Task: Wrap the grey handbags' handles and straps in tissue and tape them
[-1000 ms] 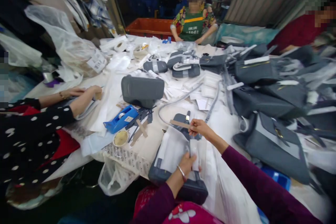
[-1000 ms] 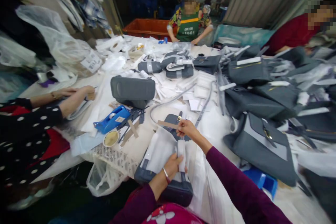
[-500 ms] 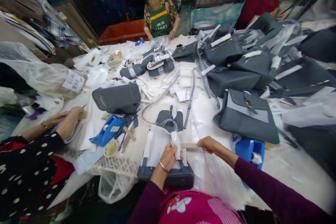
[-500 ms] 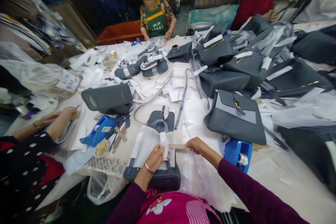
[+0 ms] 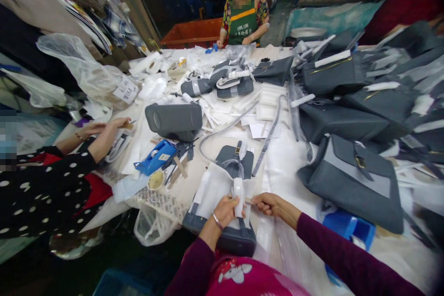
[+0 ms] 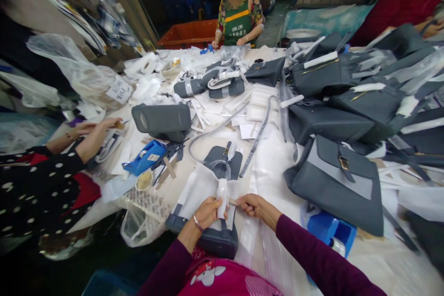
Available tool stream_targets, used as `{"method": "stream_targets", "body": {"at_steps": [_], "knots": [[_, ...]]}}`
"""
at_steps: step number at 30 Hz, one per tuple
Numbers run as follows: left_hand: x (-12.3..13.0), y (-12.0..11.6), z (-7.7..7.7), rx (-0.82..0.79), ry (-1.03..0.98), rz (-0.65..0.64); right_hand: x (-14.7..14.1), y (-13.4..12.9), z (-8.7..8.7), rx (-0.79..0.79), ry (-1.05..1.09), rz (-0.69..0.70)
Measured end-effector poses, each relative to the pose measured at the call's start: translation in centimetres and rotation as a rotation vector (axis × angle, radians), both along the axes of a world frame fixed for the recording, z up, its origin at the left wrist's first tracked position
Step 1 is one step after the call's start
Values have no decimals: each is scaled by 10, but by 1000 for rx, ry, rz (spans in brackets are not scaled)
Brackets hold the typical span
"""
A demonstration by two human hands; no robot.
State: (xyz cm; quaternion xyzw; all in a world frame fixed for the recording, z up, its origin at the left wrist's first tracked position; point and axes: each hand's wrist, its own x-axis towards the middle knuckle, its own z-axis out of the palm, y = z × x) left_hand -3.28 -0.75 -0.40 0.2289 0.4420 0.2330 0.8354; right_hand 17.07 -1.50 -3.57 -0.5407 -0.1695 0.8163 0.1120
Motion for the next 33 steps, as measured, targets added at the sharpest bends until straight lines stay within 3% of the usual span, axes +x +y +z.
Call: {"method": "stream_targets", "body": {"at_steps": [7, 12, 16, 19, 22, 26, 29, 33], "knots": [[3, -1, 5, 29, 21, -1, -26, 14, 3, 223, -34, -20], [4, -3, 5, 54, 60, 7, -6, 11, 24, 450, -42, -32], [4, -3, 4, 57, 61, 15, 13, 1, 40, 762, 96, 3], [3, -4, 4, 56, 60, 22, 12, 1, 46, 894, -60, 32], [3, -4, 5, 55, 70, 18, -3, 13, 54, 1154, -290, 125], [3, -4, 2, 70, 116, 41, -31, 36, 64, 1453, -324, 304], [4, -5, -2, 86, 179, 76, -47, 48, 64, 1498, -350, 430], [5, -5, -1, 99, 240, 71, -54, 56, 59, 1446, -465, 550]]}}
